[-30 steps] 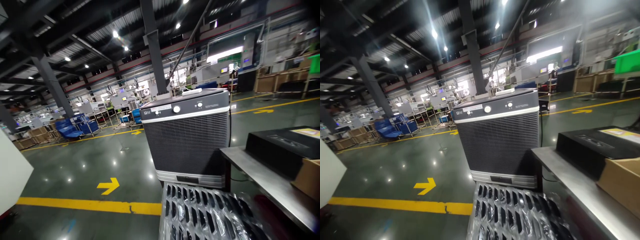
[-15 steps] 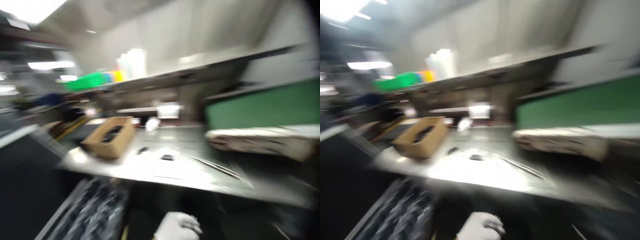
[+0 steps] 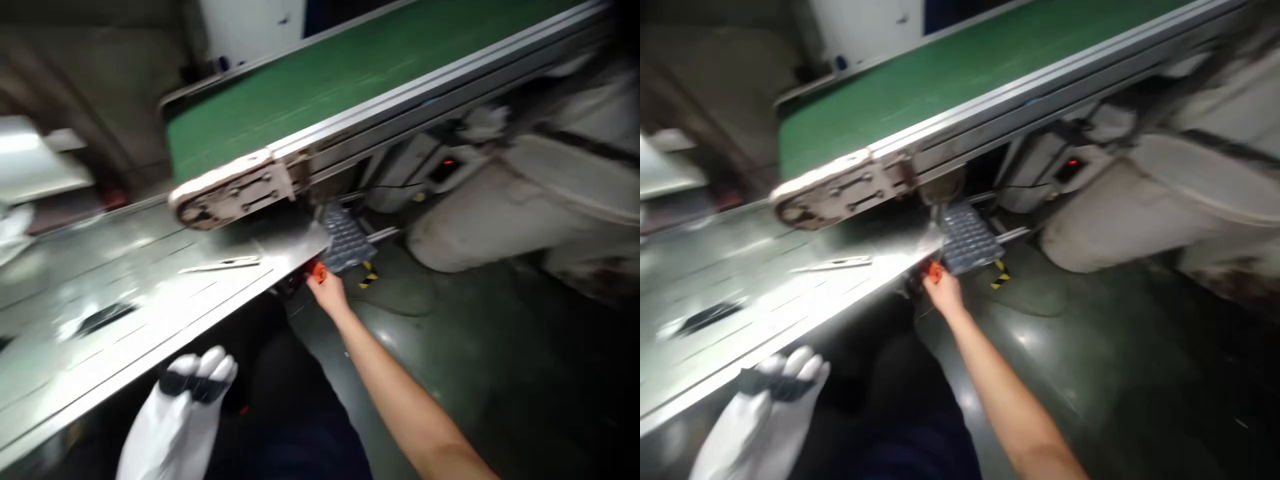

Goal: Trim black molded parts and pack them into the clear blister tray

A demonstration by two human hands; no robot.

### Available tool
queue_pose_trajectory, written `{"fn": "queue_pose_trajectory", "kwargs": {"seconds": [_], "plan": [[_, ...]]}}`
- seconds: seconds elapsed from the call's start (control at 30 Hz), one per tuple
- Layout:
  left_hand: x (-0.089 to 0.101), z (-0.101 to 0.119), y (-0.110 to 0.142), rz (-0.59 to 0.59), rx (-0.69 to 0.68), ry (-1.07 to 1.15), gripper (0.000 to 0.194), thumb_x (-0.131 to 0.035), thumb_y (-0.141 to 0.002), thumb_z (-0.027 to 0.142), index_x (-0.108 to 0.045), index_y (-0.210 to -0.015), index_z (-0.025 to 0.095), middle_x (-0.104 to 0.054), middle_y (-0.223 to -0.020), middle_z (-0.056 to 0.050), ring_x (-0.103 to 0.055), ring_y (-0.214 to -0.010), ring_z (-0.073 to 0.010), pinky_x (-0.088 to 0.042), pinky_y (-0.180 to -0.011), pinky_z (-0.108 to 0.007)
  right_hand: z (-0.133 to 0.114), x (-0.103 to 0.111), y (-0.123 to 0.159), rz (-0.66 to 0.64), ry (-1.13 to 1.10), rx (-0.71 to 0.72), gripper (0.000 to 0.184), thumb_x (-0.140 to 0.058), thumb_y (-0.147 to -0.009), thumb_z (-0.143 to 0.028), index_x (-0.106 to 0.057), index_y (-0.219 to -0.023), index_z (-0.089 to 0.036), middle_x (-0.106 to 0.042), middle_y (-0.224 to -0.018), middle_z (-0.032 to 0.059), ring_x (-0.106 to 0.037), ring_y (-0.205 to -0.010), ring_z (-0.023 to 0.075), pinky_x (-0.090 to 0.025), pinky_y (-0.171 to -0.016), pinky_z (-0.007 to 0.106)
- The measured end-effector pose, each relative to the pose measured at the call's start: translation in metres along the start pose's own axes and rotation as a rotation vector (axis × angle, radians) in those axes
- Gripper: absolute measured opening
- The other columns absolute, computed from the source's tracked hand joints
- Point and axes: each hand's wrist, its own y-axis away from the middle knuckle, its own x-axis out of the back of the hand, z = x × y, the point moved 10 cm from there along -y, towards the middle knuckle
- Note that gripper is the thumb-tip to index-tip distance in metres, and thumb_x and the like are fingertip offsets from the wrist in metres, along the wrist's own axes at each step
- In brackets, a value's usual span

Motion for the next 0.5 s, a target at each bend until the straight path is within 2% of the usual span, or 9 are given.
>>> {"fn": "queue_pose_trajectory", "kwargs": {"seconds": [0.1,0.17,0.23,0.3,0.37,0.43,0.5], "plan": [[0.001,0.010,-0.007,-0.029,-0.023,0.217,0.022,-0.076,-0.088,0.037,-0.076,-0.110,0.030,-0.079,-0.115,-0.006,-0.077,-0.102,-0.0291,-0.062,-0.099,-0.050,-0.010,-0.032,0.024,-0.215,0.024,-0.024,0.023,-0.064,-0.091,-0.035,-0.074,-0.087,-0.014,-0.075,-0.072,0.0090,-0.072,-0.071,0.0229,-0.054,-0.069,0.030],[0.007,0.017,-0.009,-0.055,-0.049,0.326,0.021,-0.074,-0.092,0.031,-0.075,-0.112,0.028,-0.079,-0.118,-0.007,-0.076,-0.105,-0.0273,-0.060,-0.102,-0.048,-0.044,-0.050,0.054,-0.378,-0.011,0.047,0.023,-0.065,-0.091,-0.036,-0.074,-0.085,-0.016,-0.073,-0.071,0.0054,-0.068,-0.064,0.0190,-0.053,-0.063,0.028],[0.019,0.025,-0.009,-0.045,-0.089,0.358,0.020,-0.073,-0.093,0.030,-0.074,-0.114,0.028,-0.078,-0.120,-0.006,-0.075,-0.108,-0.0266,-0.059,-0.104,-0.046,-0.108,-0.060,0.092,-0.462,-0.090,0.238,0.022,-0.064,-0.095,-0.040,-0.076,-0.100,-0.021,-0.074,-0.085,0.0040,-0.068,-0.071,0.0168,-0.053,-0.066,0.026],[0.035,0.035,-0.007,-0.004,-0.156,0.324,0.020,-0.074,-0.093,0.030,-0.074,-0.113,0.029,-0.077,-0.121,-0.005,-0.074,-0.111,-0.0266,-0.059,-0.104,-0.045,-0.195,-0.063,0.138,-0.494,-0.185,0.588,0.021,-0.066,-0.097,-0.037,-0.075,-0.111,-0.023,-0.072,-0.096,0.0050,-0.067,-0.078,0.0159,-0.053,-0.069,0.026],[0.053,0.045,-0.005,0.045,-0.226,0.170,0.020,-0.075,-0.092,0.030,-0.074,-0.112,0.028,-0.077,-0.120,-0.006,-0.073,-0.112,-0.0259,-0.059,-0.103,-0.042,-0.264,-0.076,0.181,-0.542,-0.199,0.880,0.018,-0.066,-0.098,-0.030,-0.074,-0.111,-0.021,-0.070,-0.094,0.0052,-0.064,-0.075,0.0144,-0.051,-0.067,0.025],[0.071,0.053,-0.004,0.103,-0.269,-0.042,0.022,-0.075,-0.092,0.030,-0.073,-0.114,0.024,-0.077,-0.118,-0.007,-0.073,-0.110,-0.0241,-0.058,-0.101,-0.036,-0.300,-0.099,0.203,-0.582,-0.114,1.032,0.013,-0.062,-0.099,-0.024,-0.072,-0.103,-0.018,-0.069,-0.088,0.0044,-0.062,-0.070,0.0135,-0.049,-0.064,0.024],[0.091,0.056,-0.006,0.169,-0.273,-0.194,0.026,-0.076,-0.091,0.032,-0.071,-0.114,0.021,-0.077,-0.114,-0.007,-0.074,-0.105,-0.0223,-0.059,-0.098,-0.030,-0.313,-0.124,0.208,-0.614,-0.014,1.106,0.012,-0.059,-0.099,-0.022,-0.070,-0.097,-0.016,-0.068,-0.084,0.0037,-0.060,-0.069,0.0138,-0.048,-0.062,0.025]]}}
